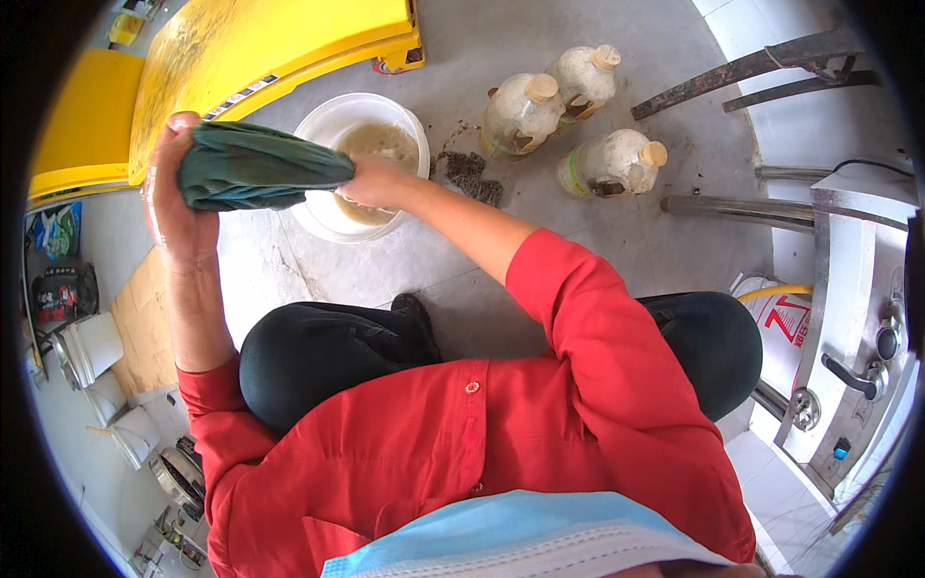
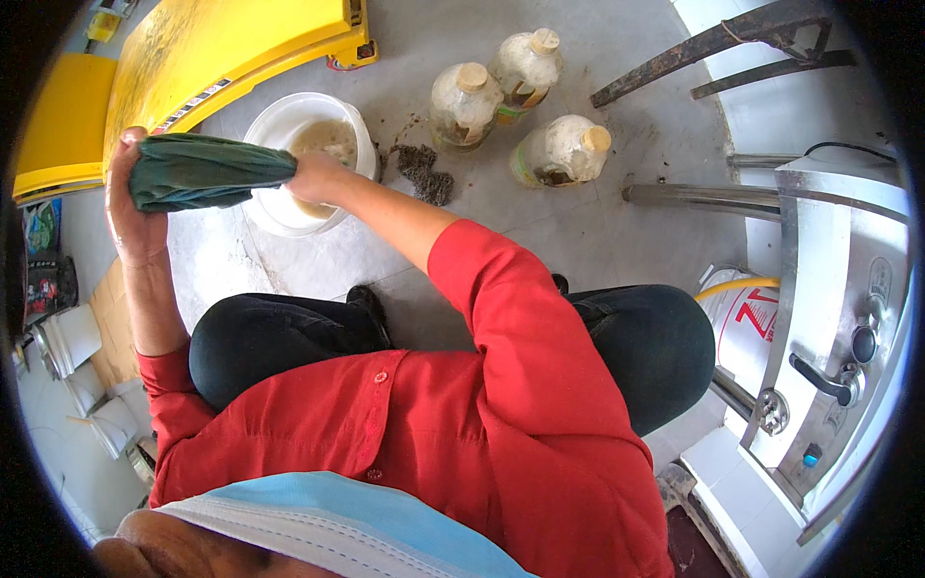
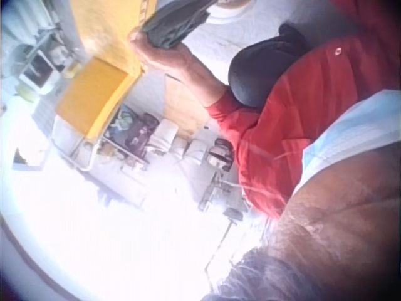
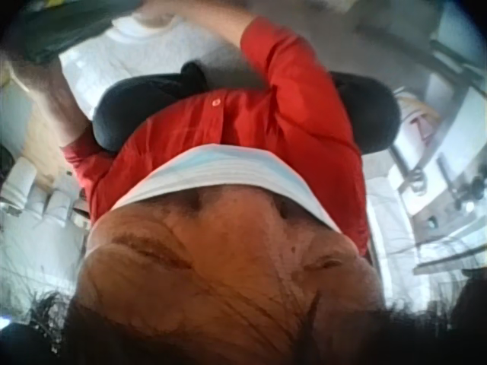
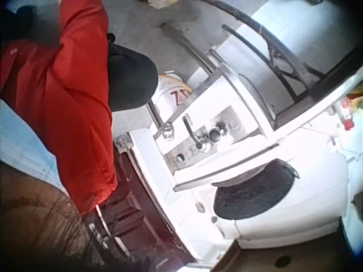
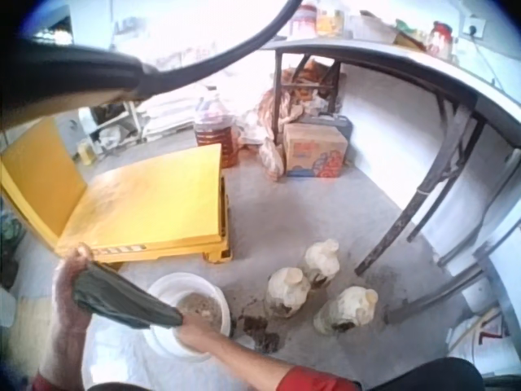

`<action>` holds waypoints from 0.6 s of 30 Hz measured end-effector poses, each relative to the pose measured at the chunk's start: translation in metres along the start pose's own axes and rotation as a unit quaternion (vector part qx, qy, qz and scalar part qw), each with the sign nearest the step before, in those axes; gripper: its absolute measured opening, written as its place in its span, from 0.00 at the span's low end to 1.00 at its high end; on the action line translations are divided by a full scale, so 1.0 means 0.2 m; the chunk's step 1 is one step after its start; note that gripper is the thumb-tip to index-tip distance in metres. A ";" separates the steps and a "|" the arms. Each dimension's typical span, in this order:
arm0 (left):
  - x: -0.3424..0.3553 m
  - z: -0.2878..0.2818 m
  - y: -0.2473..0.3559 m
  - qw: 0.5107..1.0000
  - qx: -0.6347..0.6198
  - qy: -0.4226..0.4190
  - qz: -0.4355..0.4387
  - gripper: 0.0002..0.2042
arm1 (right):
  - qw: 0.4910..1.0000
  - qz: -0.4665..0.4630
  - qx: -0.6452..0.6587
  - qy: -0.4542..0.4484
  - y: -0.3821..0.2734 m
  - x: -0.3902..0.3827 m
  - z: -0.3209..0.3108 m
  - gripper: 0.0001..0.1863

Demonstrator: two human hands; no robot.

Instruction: The person wipes the floor with a cloth and a scouring pad, then cleans plastic bottles and rinses the cloth in a bucket of water.

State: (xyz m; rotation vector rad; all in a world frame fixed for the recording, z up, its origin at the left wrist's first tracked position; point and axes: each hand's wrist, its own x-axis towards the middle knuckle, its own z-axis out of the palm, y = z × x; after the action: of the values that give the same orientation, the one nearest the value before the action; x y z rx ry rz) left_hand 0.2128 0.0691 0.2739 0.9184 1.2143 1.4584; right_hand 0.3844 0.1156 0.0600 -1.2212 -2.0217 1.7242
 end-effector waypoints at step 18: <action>0.11 -0.16 -0.91 0.909 0.357 -0.096 -0.194 0.27 | 0.847 0.131 -0.501 -0.116 0.21 0.29 0.25 0.22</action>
State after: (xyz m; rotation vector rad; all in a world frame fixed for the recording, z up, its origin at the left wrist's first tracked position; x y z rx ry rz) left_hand 0.2164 0.0854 0.0890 1.1748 1.6982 0.5750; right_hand 0.3353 0.1189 -0.0106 -1.6431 -3.2044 0.8238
